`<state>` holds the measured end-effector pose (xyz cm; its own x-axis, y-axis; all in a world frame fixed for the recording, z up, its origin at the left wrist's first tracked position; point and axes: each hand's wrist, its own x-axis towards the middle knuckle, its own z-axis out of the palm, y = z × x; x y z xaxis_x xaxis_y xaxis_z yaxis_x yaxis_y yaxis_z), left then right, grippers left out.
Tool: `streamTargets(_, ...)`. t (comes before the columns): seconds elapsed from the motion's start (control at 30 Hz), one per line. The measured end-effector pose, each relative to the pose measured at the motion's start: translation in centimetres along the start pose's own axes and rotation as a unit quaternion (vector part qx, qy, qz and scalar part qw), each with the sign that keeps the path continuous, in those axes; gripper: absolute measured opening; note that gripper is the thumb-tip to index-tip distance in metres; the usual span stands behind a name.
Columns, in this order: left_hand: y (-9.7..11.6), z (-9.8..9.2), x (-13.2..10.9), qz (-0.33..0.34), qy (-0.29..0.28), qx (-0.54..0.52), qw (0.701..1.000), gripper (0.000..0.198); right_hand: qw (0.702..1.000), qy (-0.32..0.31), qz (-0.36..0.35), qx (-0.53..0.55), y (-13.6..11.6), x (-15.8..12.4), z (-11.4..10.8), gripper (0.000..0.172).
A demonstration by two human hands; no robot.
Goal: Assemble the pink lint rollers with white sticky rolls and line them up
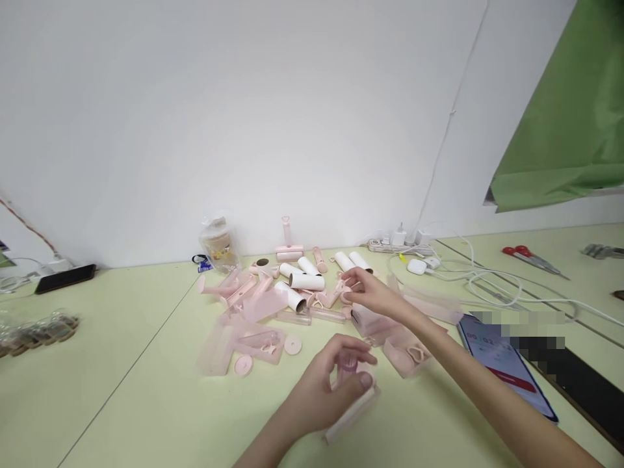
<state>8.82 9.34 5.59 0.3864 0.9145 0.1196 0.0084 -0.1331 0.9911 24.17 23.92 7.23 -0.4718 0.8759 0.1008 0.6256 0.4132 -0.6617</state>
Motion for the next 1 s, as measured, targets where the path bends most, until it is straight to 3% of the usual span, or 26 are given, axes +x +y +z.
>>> streamTargets(0.13,-0.5,-0.2,0.8,-0.031,-0.073,-0.118,0.99,0.024,0.989,-0.016,-0.055,0.135,-2.3,-3.5,-0.8,0.035)
streamTargets(0.3,-0.8,0.1,1.2,-0.028,-0.064,-0.119,0.99,0.027,0.933,-0.071,-0.112,0.335,-4.4,-6.9,0.8,0.021)
streamTargets(0.47,-0.5,0.8,1.5,-0.015,-0.034,-0.138,0.99,0.032,0.947,-0.052,-0.141,0.285,-4.7,-8.6,2.3,0.016)
streamTargets(0.67,-0.9,0.6,1.6,-0.001,-0.073,-0.178,0.981,0.046,0.949,-0.016,-0.183,0.257,-4.4,-9.4,2.2,0.01)
streamTargets(0.73,-1.0,0.8,1.5,0.007,-0.052,-0.191,0.98,0.049,0.949,-0.023,-0.176,0.261,-4.5,-9.4,2.1,0.01)
streamTargets(0.83,-0.9,1.6,1.6,0.007,0.024,-0.183,0.983,0.056,0.95,-0.038,-0.166,0.263,-4.9,-9.4,2.0,0.012)
streamTargets(1.0,-0.6,3.4,2.1,-0.003,0.144,-0.168,0.975,0.058,0.952,-0.006,-0.174,0.25,-5.3,-9.5,2.0,0.018)
